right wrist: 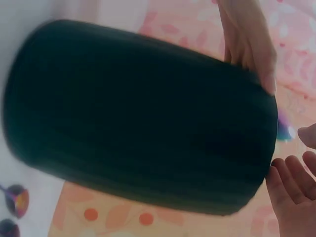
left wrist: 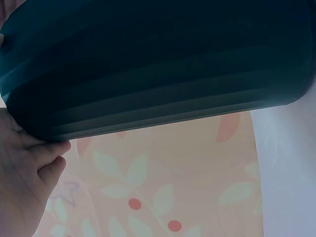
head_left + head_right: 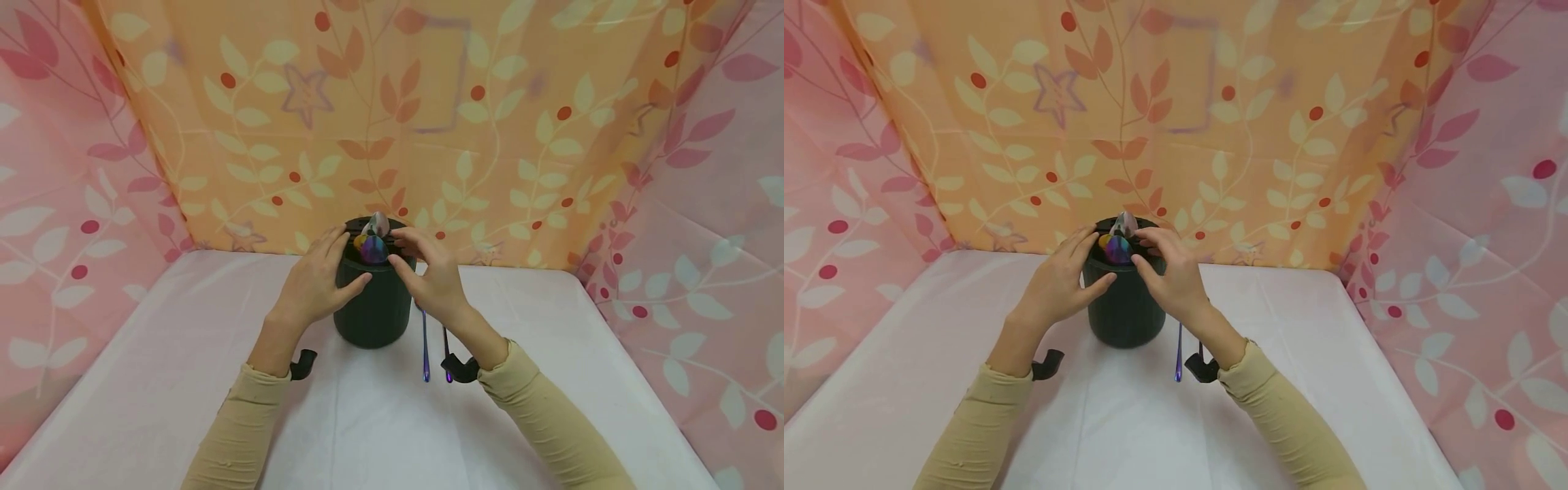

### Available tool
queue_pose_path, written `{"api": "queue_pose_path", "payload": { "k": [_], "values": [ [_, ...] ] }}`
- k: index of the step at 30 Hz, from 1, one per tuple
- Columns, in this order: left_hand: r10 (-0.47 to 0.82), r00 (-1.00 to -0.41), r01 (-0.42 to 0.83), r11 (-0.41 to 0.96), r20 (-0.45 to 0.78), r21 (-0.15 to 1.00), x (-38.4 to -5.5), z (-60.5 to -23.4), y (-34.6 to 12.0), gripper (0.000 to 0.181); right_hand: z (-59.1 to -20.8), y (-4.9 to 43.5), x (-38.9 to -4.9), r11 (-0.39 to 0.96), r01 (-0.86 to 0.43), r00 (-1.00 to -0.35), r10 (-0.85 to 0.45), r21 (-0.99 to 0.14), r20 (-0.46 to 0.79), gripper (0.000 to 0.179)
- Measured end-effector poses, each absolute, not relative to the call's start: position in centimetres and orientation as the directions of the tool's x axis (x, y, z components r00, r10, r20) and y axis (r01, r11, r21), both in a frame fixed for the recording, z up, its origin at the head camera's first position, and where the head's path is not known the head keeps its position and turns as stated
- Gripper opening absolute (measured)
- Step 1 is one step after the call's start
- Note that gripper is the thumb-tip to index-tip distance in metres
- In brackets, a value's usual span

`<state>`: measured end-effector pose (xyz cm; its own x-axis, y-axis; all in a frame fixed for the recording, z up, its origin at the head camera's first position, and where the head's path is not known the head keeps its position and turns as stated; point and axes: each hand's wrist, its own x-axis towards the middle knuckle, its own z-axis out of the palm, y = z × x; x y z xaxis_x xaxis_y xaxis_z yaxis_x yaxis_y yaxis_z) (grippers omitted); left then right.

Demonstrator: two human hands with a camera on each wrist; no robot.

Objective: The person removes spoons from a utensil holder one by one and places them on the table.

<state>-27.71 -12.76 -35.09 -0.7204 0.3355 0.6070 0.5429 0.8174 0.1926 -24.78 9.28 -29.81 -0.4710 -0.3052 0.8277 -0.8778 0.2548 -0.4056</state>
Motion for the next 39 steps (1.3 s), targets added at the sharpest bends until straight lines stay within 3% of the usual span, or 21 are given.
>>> {"api": "queue_pose_path", "payload": {
  "k": [4, 9, 17, 26, 33, 39],
  "values": [
    [0.338, -0.722, 0.545, 0.815, 0.604, 0.196, -27.6, -35.1, -12.8, 0.091, -30.7, 8.2, -25.9, 0.224, -0.897, -0.436, -0.32, -0.38, 0.841, 0.036],
    [0.341, -0.723, 0.551, 0.809, 0.601, 0.204, -27.6, -35.0, -12.7, 0.091, -31.9, 7.8, -27.1, 0.28, -0.873, -0.478, -0.33, -0.399, 0.814, 0.037],
    [0.354, -0.707, 0.569, 0.799, 0.612, 0.195, -27.7, -34.9, -12.6, 0.091, -32.0, 7.9, -27.5, 0.338, -0.867, -0.476, -0.341, -0.367, 0.811, 0.037],
    [0.348, -0.722, 0.556, 0.806, 0.598, 0.203, -27.6, -35.0, -12.7, 0.091, -30.8, 8.0, -27.3, 0.268, -0.833, -0.551, -0.339, -0.483, 0.762, 0.037],
    [0.345, -0.72, 0.555, 0.807, 0.602, 0.202, -27.7, -35.0, -12.6, 0.093, -28.1, 8.1, -24.7, 0.264, -0.783, -0.622, -0.31, -0.563, 0.719, 0.033],
    [0.339, -0.735, 0.544, 0.812, 0.587, 0.213, -27.7, -35.0, -12.6, 0.094, -26.8, 8.4, -23.7, 0.25, -0.773, -0.635, -0.281, -0.583, 0.72, 0.031]
  ]
}}
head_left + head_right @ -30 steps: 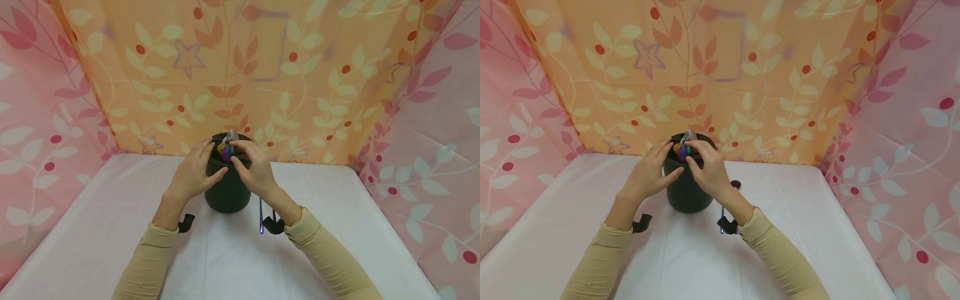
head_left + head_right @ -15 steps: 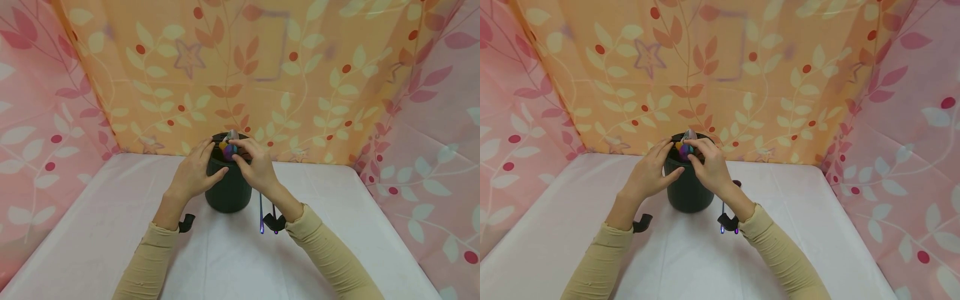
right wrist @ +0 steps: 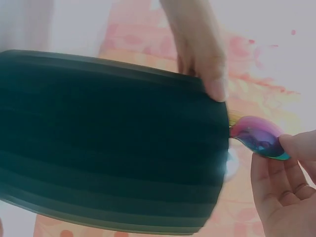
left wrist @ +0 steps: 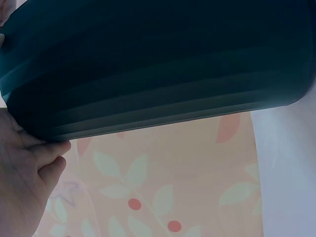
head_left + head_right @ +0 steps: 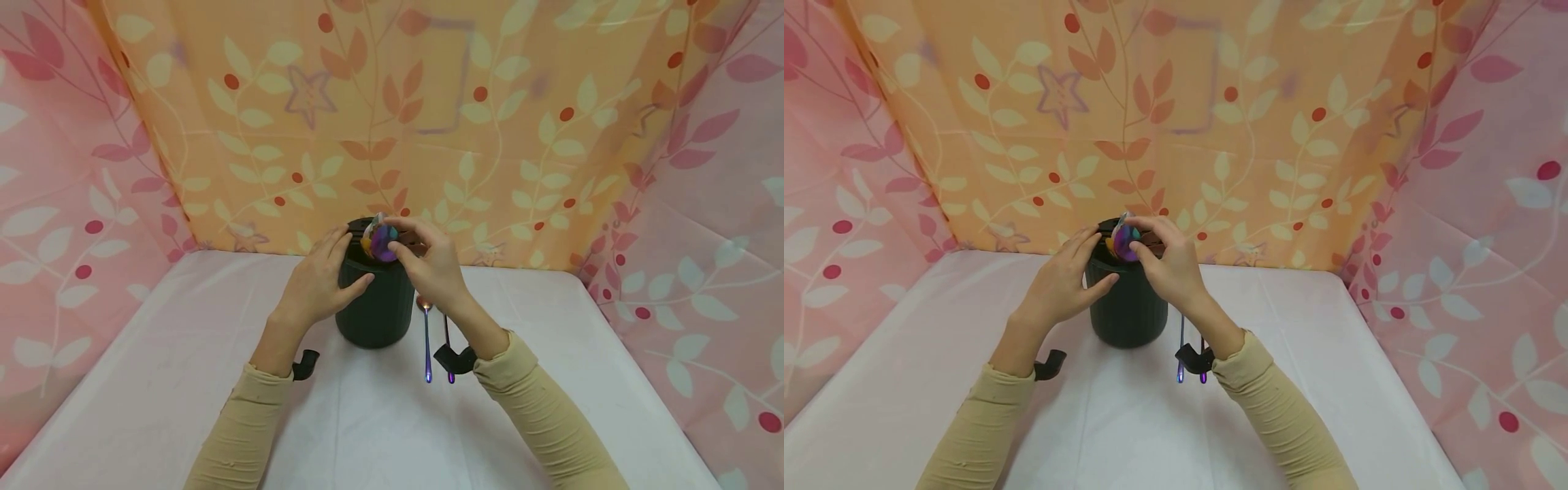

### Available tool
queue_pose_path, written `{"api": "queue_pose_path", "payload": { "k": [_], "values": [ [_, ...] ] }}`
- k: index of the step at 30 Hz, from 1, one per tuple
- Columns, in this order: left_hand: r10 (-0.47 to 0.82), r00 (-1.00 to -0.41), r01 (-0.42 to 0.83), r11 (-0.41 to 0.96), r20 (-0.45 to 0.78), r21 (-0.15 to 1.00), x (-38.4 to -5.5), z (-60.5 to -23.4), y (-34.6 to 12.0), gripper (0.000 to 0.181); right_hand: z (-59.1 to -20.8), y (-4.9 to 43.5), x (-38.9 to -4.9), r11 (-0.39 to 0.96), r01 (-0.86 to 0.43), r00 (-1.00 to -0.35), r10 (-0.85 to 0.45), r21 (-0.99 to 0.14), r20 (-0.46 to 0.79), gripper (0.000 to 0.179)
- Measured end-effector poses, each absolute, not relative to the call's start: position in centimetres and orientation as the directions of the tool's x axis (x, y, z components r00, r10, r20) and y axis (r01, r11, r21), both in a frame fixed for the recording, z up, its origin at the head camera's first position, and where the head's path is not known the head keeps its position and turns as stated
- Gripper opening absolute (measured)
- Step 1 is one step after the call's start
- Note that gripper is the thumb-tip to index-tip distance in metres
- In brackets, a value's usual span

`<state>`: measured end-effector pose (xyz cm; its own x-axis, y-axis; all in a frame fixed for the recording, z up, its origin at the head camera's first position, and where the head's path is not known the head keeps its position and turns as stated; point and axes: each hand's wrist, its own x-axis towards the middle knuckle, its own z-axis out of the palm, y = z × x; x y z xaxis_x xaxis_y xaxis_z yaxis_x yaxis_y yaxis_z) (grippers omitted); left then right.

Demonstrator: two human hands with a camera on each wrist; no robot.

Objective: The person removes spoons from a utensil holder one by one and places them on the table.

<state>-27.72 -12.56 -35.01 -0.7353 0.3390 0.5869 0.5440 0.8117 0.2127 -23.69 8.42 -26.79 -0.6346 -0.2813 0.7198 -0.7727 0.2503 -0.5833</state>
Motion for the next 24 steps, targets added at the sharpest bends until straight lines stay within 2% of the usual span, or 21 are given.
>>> {"api": "queue_pose_path", "payload": {
  "k": [6, 14, 20, 24],
  "values": [
    [0.336, -0.744, 0.54, 0.811, 0.577, 0.225, -27.6, -34.9, -12.5, 0.092, -26.1, 8.9, -23.5, 0.198, -0.767, -0.641, -0.262, -0.61, 0.722, 0.03],
    [0.328, -0.755, 0.532, 0.813, 0.568, 0.237, -27.6, -34.9, -12.5, 0.091, -26.5, 10.1, -25.2, 0.176, -0.783, -0.623, -0.217, -0.597, 0.752, 0.031],
    [0.331, -0.758, 0.529, 0.816, 0.562, 0.234, -27.6, -34.9, -12.5, 0.09, -24.2, 10.3, -23.3, 0.186, -0.761, -0.648, -0.171, -0.621, 0.742, 0.03],
    [0.333, -0.757, 0.528, 0.818, 0.562, 0.226, -27.6, -34.9, -12.5, 0.091, -23.3, 10.6, -23.0, 0.148, -0.742, -0.67, -0.154, -0.653, 0.726, 0.031]
  ]
}}
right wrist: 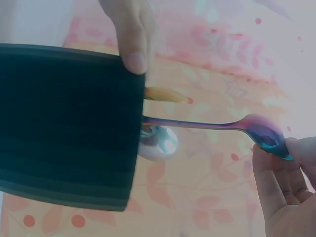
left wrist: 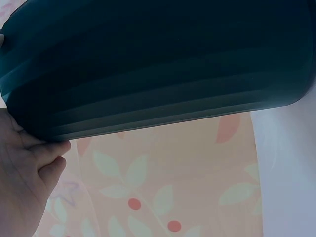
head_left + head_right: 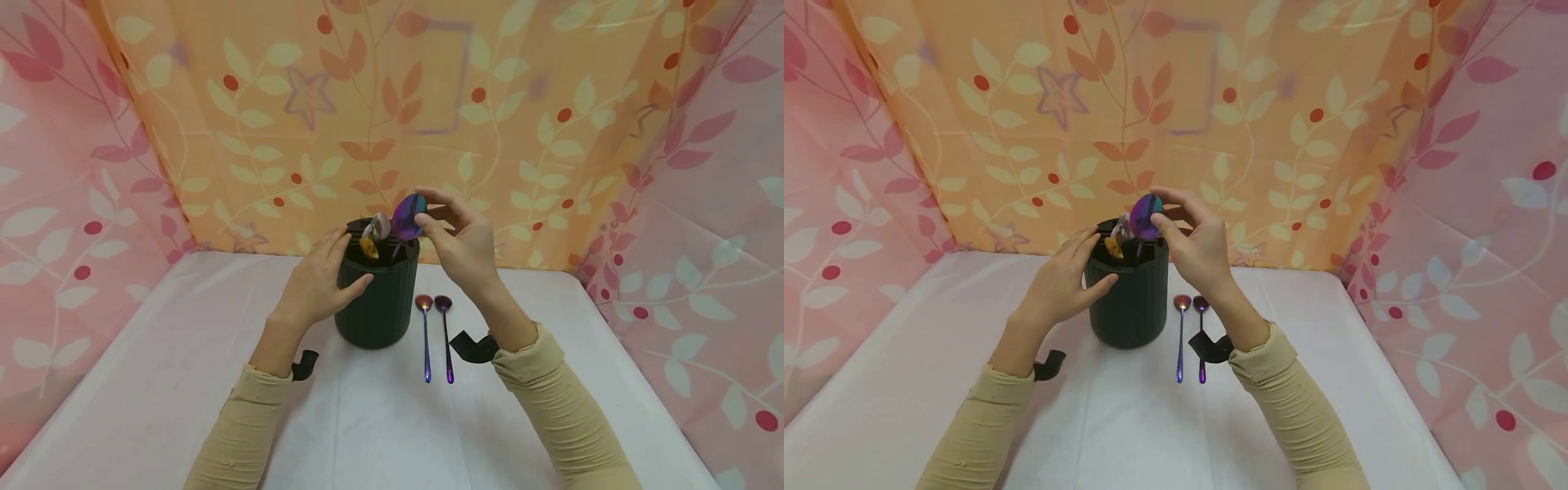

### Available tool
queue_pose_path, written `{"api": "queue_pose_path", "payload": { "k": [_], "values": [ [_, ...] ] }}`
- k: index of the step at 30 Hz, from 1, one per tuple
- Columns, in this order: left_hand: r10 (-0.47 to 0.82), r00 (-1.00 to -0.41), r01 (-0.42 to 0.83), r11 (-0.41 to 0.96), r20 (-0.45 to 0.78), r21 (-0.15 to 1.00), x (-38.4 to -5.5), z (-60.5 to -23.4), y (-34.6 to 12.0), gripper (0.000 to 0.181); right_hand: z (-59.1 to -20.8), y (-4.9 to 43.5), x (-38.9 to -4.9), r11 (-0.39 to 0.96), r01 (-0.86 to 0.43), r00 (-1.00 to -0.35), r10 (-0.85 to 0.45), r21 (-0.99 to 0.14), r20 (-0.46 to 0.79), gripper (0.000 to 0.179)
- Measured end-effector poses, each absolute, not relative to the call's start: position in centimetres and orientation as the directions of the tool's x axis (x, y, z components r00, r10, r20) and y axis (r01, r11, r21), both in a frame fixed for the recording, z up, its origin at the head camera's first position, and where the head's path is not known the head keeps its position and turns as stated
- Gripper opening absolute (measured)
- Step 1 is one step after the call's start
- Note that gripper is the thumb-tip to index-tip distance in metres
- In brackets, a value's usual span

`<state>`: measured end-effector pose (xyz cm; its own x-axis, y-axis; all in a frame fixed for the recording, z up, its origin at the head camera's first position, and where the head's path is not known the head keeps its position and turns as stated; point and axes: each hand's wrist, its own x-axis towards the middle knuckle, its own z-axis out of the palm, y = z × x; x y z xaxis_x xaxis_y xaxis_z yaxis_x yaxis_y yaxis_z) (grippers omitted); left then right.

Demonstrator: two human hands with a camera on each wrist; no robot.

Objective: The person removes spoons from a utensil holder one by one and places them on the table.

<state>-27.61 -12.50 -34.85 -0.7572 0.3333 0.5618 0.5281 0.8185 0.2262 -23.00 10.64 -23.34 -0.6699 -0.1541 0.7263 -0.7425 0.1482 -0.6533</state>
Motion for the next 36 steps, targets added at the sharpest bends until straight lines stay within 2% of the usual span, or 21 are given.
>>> {"api": "queue_pose_path", "payload": {
  "k": [9, 21, 29, 33, 36],
  "values": [
    [0.338, -0.754, 0.536, 0.813, 0.564, 0.229, -27.7, -35.0, -12.5, 0.093, -23.0, 12.7, -24.5, 0.025, -0.702, -0.71, -0.108, -0.712, 0.696, 0.033],
    [0.336, -0.744, 0.542, 0.809, 0.577, 0.227, -27.8, -35.1, -12.5, 0.092, -21.5, 15.1, -24.5, -0.217, -0.7, -0.7, 0.018, -0.681, 0.714, 0.035],
    [0.329, -0.754, 0.531, 0.814, 0.568, 0.234, -27.7, -35.0, -12.6, 0.093, -21.0, 17.2, -23.7, -0.245, -0.742, -0.663, 0.13, -0.624, 0.737, 0.036],
    [0.33, -0.752, 0.532, 0.815, 0.571, 0.23, -27.8, -35.1, -12.6, 0.094, -21.3, 18.7, -23.5, -0.276, -0.729, -0.677, 0.161, -0.626, 0.718, 0.037],
    [0.333, -0.747, 0.537, 0.812, 0.575, 0.229, -27.9, -35.1, -12.6, 0.093, -22.0, 19.8, -23.5, -0.251, -0.722, -0.688, 0.165, -0.645, 0.706, 0.036]
  ]
}}
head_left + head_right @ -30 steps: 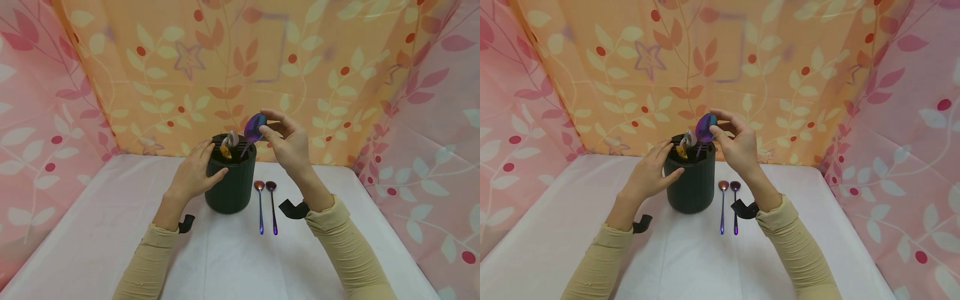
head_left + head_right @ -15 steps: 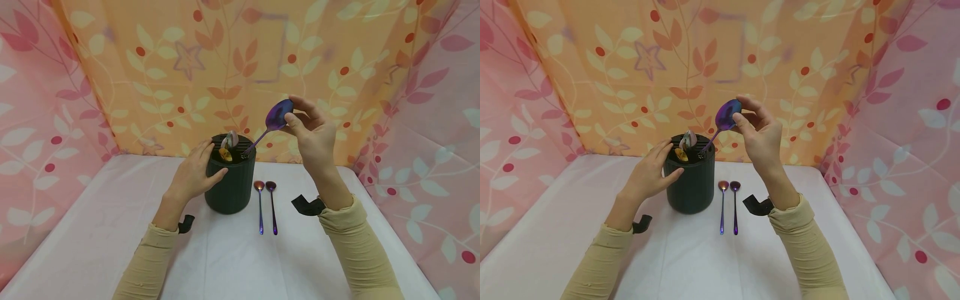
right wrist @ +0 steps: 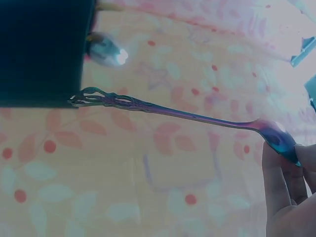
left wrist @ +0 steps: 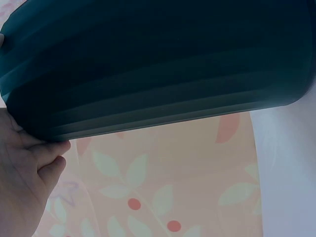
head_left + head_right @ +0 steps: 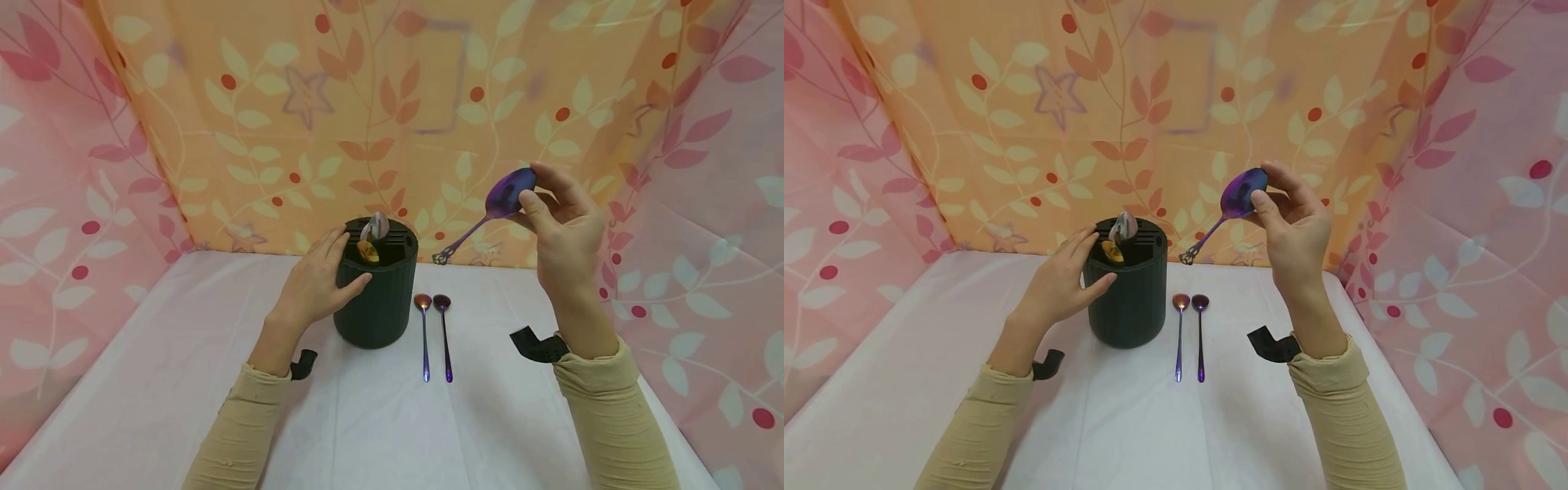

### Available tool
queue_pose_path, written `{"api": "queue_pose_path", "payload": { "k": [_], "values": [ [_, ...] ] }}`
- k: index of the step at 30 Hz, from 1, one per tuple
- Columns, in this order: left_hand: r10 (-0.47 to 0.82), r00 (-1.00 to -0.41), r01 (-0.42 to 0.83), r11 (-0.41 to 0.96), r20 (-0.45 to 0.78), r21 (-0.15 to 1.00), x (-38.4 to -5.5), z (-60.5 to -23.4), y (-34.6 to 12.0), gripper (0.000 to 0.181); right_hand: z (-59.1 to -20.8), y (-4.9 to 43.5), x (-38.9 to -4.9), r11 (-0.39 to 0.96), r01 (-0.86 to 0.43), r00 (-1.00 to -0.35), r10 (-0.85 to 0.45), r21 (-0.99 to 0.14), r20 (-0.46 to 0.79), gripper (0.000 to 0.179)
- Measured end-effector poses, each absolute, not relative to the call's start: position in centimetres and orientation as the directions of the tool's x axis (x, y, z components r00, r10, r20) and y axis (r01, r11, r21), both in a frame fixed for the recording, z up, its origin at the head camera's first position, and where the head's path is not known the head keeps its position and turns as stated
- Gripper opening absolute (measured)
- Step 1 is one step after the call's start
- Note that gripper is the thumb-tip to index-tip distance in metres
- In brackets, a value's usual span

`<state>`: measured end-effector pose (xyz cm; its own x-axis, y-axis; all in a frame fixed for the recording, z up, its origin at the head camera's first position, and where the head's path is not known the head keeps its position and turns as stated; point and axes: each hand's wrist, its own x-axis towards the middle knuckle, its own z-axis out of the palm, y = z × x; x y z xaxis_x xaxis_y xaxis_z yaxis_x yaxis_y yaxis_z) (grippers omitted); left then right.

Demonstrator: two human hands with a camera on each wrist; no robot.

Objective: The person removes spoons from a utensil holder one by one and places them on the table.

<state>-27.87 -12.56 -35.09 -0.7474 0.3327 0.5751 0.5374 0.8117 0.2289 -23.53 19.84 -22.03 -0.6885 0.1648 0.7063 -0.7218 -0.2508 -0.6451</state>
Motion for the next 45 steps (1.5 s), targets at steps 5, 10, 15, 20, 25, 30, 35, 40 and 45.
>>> {"api": "queue_pose_path", "payload": {
  "k": [5, 10, 15, 20, 25, 30, 35, 40, 45],
  "values": [
    [0.336, -0.743, 0.543, 0.809, 0.579, 0.227, -27.9, -35.1, -12.5, 0.093, -24.3, 21.8, -23.9, -0.171, -0.682, -0.732, 0.162, -0.711, 0.662, 0.036],
    [0.334, -0.742, 0.543, 0.809, 0.581, 0.227, -27.9, -35.1, -12.5, 0.093, -27.2, 23.4, -24.7, -0.102, -0.566, -0.822, 0.142, -0.818, 0.551, 0.04],
    [0.337, -0.737, 0.547, 0.806, 0.587, 0.225, -27.9, -35.1, -12.5, 0.093, -29.9, 24.8, -25.9, -0.062, -0.462, -0.884, 0.115, -0.885, 0.454, 0.04],
    [0.338, -0.738, 0.547, 0.806, 0.585, 0.225, -27.8, -35.1, -12.6, 0.093, -32.3, 25.7, -26.9, -0.01, -0.341, -0.935, 0.106, -0.94, 0.338, 0.039],
    [0.336, -0.741, 0.542, 0.81, 0.582, 0.222, -27.7, -35.1, -12.7, 0.094, -34.4, 25.9, -27.9, 0.038, -0.215, -0.973, 0.082, -0.976, 0.218, 0.04],
    [0.332, -0.74, 0.542, 0.81, 0.585, 0.225, -27.7, -35.0, -12.7, 0.093, -36.0, 25.8, -29.0, 0.088, -0.116, -0.991, 0.051, -0.989, 0.12, 0.042],
    [0.332, -0.741, 0.544, 0.806, 0.583, 0.232, -27.6, -35.0, -12.6, 0.093, -37.4, 25.8, -30.3, 0.127, -0.069, -0.997, 0.022, -0.99, 0.073, 0.038],
    [0.332, -0.745, 0.539, 0.81, 0.578, 0.229, -27.6, -35.1, -12.5, 0.093, -38.6, 25.9, -31.8, 0.172, -0.042, -0.999, -0.013, -0.984, 0.041, 0.037],
    [0.336, -0.74, 0.546, 0.806, 0.582, 0.228, -27.7, -35.1, -12.4, 0.092, -39.7, 25.9, -33.2, 0.19, -0.016, -1.0, -0.018, -0.982, 0.012, 0.038]
  ]
}}
